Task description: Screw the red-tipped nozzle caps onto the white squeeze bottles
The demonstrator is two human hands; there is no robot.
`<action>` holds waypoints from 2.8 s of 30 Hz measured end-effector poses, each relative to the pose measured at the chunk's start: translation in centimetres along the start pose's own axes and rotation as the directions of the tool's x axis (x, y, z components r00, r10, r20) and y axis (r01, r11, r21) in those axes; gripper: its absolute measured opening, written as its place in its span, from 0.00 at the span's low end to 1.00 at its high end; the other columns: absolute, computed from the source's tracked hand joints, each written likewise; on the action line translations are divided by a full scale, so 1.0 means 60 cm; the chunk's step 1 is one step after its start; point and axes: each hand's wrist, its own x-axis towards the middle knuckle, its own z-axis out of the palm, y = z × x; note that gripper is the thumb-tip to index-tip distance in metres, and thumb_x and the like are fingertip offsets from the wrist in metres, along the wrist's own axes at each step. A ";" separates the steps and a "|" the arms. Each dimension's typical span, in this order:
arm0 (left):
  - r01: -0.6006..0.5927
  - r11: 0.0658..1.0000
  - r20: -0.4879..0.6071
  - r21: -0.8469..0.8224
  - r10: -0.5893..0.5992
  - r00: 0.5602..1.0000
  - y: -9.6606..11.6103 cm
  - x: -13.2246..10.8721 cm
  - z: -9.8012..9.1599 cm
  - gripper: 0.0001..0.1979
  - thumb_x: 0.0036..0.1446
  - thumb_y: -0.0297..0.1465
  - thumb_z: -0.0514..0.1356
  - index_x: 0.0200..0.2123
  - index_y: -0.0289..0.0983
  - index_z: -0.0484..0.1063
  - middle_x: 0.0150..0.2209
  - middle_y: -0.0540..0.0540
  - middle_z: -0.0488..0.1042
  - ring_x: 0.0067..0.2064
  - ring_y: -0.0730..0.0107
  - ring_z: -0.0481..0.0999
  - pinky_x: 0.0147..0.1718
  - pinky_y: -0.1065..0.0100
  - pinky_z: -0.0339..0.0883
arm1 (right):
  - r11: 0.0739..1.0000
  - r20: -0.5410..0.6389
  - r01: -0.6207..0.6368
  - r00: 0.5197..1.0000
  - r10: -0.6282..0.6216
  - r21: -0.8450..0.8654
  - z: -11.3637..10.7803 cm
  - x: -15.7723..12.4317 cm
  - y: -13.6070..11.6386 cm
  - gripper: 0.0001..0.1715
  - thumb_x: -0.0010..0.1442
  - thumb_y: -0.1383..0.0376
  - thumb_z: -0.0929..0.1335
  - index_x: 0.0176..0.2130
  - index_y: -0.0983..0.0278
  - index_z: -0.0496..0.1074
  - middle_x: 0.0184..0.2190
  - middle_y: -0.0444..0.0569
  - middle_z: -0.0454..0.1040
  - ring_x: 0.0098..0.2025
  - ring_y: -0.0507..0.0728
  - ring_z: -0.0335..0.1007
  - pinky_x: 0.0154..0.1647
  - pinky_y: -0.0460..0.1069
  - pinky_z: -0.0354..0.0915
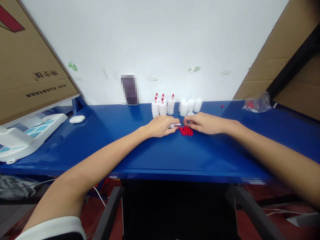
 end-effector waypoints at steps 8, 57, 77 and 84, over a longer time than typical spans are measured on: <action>-0.025 1.000 0.030 -0.004 0.025 0.999 0.003 -0.002 -0.007 0.14 0.71 0.37 0.53 0.48 0.40 0.77 0.38 0.45 0.79 0.37 0.64 0.76 0.33 0.67 0.61 | 0.997 0.018 -0.071 0.997 0.071 -0.001 -0.005 -0.002 0.008 0.10 0.66 0.61 0.63 0.44 0.61 0.69 0.29 0.47 0.73 0.29 0.56 0.67 0.32 0.52 0.60; 0.095 0.995 -0.299 0.030 -0.082 0.951 0.014 -0.006 0.005 0.18 0.67 0.35 0.47 0.26 0.38 0.65 0.25 0.47 0.72 0.26 0.69 0.68 0.29 0.66 0.59 | 0.949 -0.677 -0.283 0.672 0.302 0.142 0.009 0.016 0.085 0.14 0.67 0.56 0.64 0.34 0.60 0.71 0.26 0.50 0.75 0.29 0.59 0.69 0.34 0.53 0.58; 0.026 0.996 -0.329 0.084 0.003 0.944 0.005 -0.007 0.019 0.14 0.73 0.41 0.53 0.48 0.37 0.72 0.44 0.42 0.79 0.43 0.63 0.78 0.39 0.65 0.69 | 0.997 -0.661 -0.076 0.747 0.076 0.028 0.011 0.013 0.038 0.22 0.68 0.54 0.64 0.29 0.62 0.77 0.34 0.54 0.79 0.33 0.59 0.72 0.38 0.55 0.63; -0.088 0.993 -0.342 0.076 0.109 0.933 -0.004 -0.009 0.026 0.12 0.72 0.39 0.55 0.43 0.37 0.71 0.39 0.44 0.75 0.37 0.66 0.74 0.35 0.67 0.67 | 0.989 -0.482 0.142 0.870 -0.106 0.038 0.024 0.009 -0.042 0.23 0.70 0.51 0.66 0.29 0.61 0.72 0.21 0.43 0.71 0.24 0.52 0.63 0.34 0.51 0.59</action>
